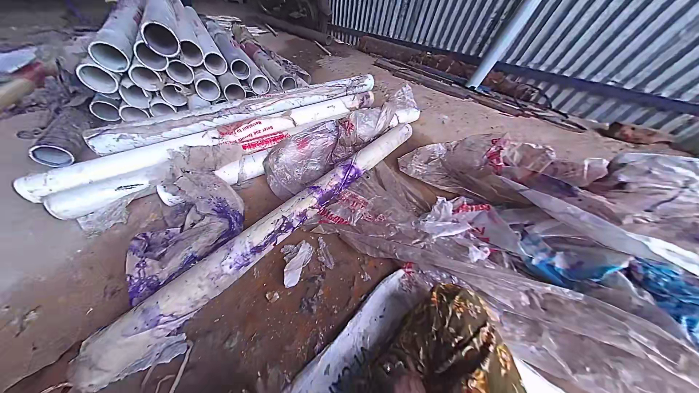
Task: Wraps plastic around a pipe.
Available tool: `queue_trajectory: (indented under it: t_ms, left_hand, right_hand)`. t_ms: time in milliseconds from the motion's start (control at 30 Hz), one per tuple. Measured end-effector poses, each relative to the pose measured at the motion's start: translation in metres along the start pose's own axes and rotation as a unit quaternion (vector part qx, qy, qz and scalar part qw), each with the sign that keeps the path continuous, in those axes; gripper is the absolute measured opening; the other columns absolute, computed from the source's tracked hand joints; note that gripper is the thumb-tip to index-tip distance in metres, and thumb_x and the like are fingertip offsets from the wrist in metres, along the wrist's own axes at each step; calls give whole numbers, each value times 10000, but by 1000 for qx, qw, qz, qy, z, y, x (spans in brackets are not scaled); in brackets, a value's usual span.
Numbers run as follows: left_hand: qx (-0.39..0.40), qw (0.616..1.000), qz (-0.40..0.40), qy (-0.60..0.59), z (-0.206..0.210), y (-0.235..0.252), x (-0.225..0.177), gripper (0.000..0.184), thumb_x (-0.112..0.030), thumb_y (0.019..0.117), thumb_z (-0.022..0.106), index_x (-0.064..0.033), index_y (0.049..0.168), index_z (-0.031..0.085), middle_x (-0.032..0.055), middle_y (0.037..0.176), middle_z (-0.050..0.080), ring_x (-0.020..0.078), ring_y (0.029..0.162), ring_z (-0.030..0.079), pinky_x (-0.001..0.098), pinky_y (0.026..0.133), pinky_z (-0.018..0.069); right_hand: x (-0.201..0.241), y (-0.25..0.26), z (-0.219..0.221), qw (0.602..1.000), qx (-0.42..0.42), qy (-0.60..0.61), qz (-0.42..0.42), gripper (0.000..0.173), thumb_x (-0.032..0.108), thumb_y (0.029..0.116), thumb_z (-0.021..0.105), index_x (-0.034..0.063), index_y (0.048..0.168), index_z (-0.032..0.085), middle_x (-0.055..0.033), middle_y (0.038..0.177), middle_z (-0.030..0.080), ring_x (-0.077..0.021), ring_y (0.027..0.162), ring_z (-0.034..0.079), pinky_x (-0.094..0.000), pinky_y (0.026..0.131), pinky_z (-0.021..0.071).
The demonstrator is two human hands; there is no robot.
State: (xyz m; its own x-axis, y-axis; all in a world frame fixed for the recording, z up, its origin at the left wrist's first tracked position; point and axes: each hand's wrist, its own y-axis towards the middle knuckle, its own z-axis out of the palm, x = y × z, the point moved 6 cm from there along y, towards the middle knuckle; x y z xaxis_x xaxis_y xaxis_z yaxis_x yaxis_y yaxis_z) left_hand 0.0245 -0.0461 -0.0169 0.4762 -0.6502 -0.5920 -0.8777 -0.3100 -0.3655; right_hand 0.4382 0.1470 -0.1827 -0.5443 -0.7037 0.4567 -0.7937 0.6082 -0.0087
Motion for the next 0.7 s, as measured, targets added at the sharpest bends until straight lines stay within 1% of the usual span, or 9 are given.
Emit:
queue_trajectory:
  t_ms: [100, 167, 200, 267, 333, 433, 500, 600, 700]
  left_hand:
    - [44, 997, -14, 69, 2, -3, 23, 462, -177, 1067, 542, 119, 1418, 489, 219, 1542, 465, 232, 1415, 460, 329, 1142, 355]
    - [86, 992, 69, 60, 18, 51, 66, 477, -251, 1103, 469, 110, 1412, 501, 257, 1494, 495, 278, 1339, 518, 396, 1098, 404]
    - [95, 987, 127, 28, 29, 96, 97, 483, -287, 1103, 471, 121, 1353, 528, 285, 1378, 547, 294, 1201, 570, 441, 1003, 472]
    - [117, 985, 108, -72, 41, 149, 142, 441, -284, 1087, 513, 83, 1330, 532, 246, 1286, 542, 269, 1081, 532, 487, 931, 445]
    - [124, 982, 68, -126, 41, 144, 158, 414, -247, 1075, 543, 61, 1351, 535, 241, 1347, 542, 283, 1145, 528, 515, 977, 422]
    - [137, 979, 85, -129, 38, 117, 178, 387, -200, 1073, 545, 91, 1327, 527, 257, 1361, 532, 285, 1164, 518, 497, 1002, 411]
    - [129, 978, 117, -118, 37, 105, 188, 344, -157, 1062, 566, 131, 1250, 555, 266, 1279, 566, 267, 1101, 530, 465, 1001, 422]
    - [87, 975, 180, -98, 35, 93, 201, 259, -110, 1029, 619, 149, 1043, 605, 160, 956, 604, 136, 834, 512, 321, 822, 453]
    - [86, 969, 211, -98, 35, 86, 211, 231, -72, 1011, 638, 158, 991, 612, 171, 910, 622, 134, 815, 536, 318, 839, 471]
  right_hand:
    - [2, -1, -5, 1000, 1, -2, 11, 216, 150, 943, 619, -11, 924, 762, -194, 942, 756, -380, 1003, 725, -568, 1034, 461]
    - [0, -1, -2, 999, 28, -9, 30, 228, 168, 942, 620, -10, 946, 762, -196, 950, 754, -382, 1010, 720, -567, 1055, 439]
    - [-2, 0, -1, 997, 54, -11, 45, 245, 182, 959, 609, -10, 973, 761, -199, 973, 752, -383, 1038, 709, -563, 1082, 415]
    - [-3, -1, 0, 995, 85, -11, 54, 267, 197, 978, 593, -11, 1012, 757, -212, 1008, 748, -391, 1074, 696, -563, 1106, 387]
    - [-3, 2, -2, 994, 92, -8, 50, 286, 205, 992, 579, -14, 1049, 753, -217, 1009, 746, -399, 1068, 693, -556, 1116, 374]
    - [0, 2, -5, 992, 118, -7, 47, 326, 223, 1017, 545, -20, 1123, 735, -230, 1011, 742, -417, 1076, 681, -553, 1136, 335]
    - [0, 1, -5, 991, 126, -7, 44, 327, 220, 1024, 539, -24, 1125, 732, -234, 1011, 741, -422, 1070, 683, -566, 1135, 329]
    - [2, 2, -6, 990, 135, -8, 42, 327, 218, 1029, 543, -24, 1150, 726, -237, 1036, 737, -419, 1074, 680, -573, 1137, 319]
    - [2, 2, -8, 991, 128, -9, 33, 318, 215, 1025, 551, -25, 1131, 730, -239, 987, 741, -425, 1021, 694, -578, 1114, 341]
